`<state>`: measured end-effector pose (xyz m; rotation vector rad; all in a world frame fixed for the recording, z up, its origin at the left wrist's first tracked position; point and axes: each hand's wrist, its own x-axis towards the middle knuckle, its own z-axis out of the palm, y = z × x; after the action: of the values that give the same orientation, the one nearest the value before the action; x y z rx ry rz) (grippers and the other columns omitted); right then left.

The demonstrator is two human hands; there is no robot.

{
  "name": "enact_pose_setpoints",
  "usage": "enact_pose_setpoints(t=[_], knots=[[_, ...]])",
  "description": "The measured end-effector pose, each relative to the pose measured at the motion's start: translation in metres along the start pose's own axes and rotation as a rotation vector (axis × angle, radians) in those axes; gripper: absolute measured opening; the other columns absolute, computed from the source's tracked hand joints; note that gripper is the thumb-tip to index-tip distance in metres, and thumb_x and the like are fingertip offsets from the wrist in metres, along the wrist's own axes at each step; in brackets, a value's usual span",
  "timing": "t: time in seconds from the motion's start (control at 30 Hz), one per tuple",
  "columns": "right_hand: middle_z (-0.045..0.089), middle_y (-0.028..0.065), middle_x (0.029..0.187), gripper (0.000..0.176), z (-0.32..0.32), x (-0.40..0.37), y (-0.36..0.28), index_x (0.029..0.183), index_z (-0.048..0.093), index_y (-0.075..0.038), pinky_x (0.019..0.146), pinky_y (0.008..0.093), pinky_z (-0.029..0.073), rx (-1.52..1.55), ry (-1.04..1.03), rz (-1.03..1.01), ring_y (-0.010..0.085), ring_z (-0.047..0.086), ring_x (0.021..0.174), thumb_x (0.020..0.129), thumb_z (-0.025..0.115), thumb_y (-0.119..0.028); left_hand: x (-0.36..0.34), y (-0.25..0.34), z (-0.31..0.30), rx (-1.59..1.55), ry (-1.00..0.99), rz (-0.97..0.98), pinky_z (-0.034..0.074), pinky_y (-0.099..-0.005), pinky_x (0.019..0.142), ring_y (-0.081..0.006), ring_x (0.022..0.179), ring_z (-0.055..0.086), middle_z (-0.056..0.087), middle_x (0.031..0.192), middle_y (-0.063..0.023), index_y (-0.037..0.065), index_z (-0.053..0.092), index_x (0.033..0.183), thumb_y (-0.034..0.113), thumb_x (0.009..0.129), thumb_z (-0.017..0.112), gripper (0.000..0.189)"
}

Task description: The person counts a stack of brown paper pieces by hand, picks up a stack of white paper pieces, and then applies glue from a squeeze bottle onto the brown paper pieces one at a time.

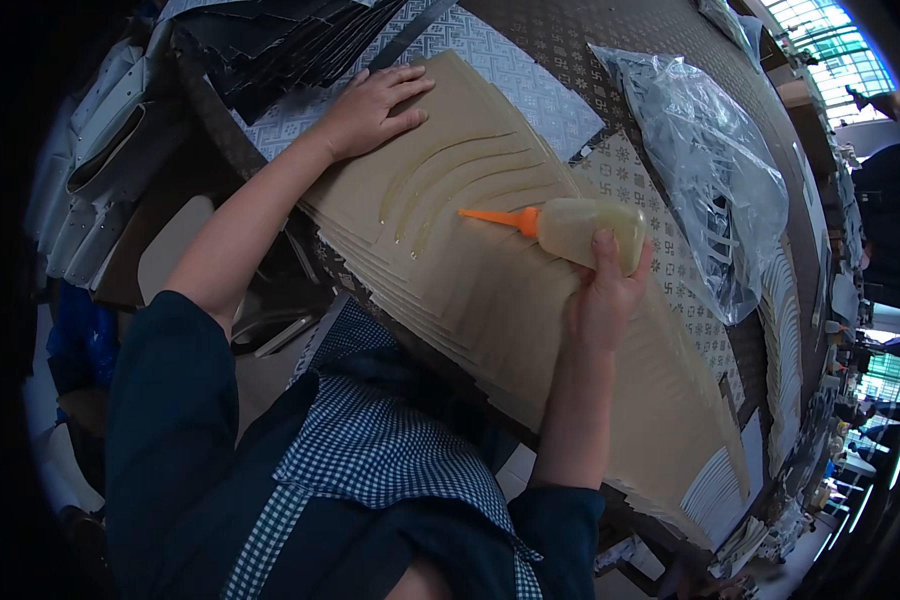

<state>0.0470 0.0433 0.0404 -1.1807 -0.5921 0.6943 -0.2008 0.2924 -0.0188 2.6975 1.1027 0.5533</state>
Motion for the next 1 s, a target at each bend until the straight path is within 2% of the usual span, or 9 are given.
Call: enact_pose_setpoints(t=[0.27, 0.57, 0.87, 1.0], knots=[[0.06, 0.0078, 0.108, 0.038, -0.002, -0.005, -0.003, 0.123, 0.05, -0.004, 0.079, 0.0335, 0.058, 0.033, -0.093, 0.048, 0.0177, 0.063, 0.096, 0.088, 0.067, -0.007, 0.001, -0.001, 0.002, 0.002, 0.003, 0.002, 0.021, -0.0555, 0.112, -0.0251, 0.14, 0.033, 0.039, 0.15, -0.0068, 0.017, 0.049, 0.139, 0.052, 0.094, 0.047, 0.057], [0.06, 0.0076, 0.113, 0.046, -0.011, -0.014, -0.003, 0.127, 0.048, -0.003, 0.088, 0.0311, 0.052, 0.056, -0.171, 0.102, 0.0174, 0.061, 0.101, 0.087, 0.069, -0.008, 0.0, 0.0, 0.002, -0.005, 0.014, -0.005, 0.021, -0.0535, 0.113, -0.0252, 0.139, 0.034, 0.039, 0.15, -0.0067, 0.017, 0.05, 0.139, 0.052, 0.094, 0.047, 0.057], [0.059, 0.0072, 0.114, 0.053, -0.01, -0.023, -0.006, 0.133, 0.045, -0.003, 0.089, 0.0316, 0.051, 0.067, -0.176, 0.116, 0.0176, 0.06, 0.104, 0.086, 0.07, -0.007, 0.001, -0.003, 0.005, 0.008, 0.039, 0.017, 0.023, -0.0526, 0.112, -0.0254, 0.138, 0.035, 0.041, 0.148, -0.0075, 0.016, 0.051, 0.137, 0.05, 0.093, 0.048, 0.056], [0.059, 0.008, 0.114, 0.048, -0.008, -0.018, -0.003, 0.13, 0.046, -0.003, 0.089, 0.0342, 0.053, 0.05, -0.101, 0.081, 0.0194, 0.06, 0.105, 0.088, 0.068, -0.008, 0.001, -0.002, 0.003, 0.014, 0.031, 0.009, 0.023, -0.053, 0.112, -0.0252, 0.138, 0.035, 0.041, 0.148, -0.0071, 0.017, 0.05, 0.138, 0.05, 0.093, 0.049, 0.056]])
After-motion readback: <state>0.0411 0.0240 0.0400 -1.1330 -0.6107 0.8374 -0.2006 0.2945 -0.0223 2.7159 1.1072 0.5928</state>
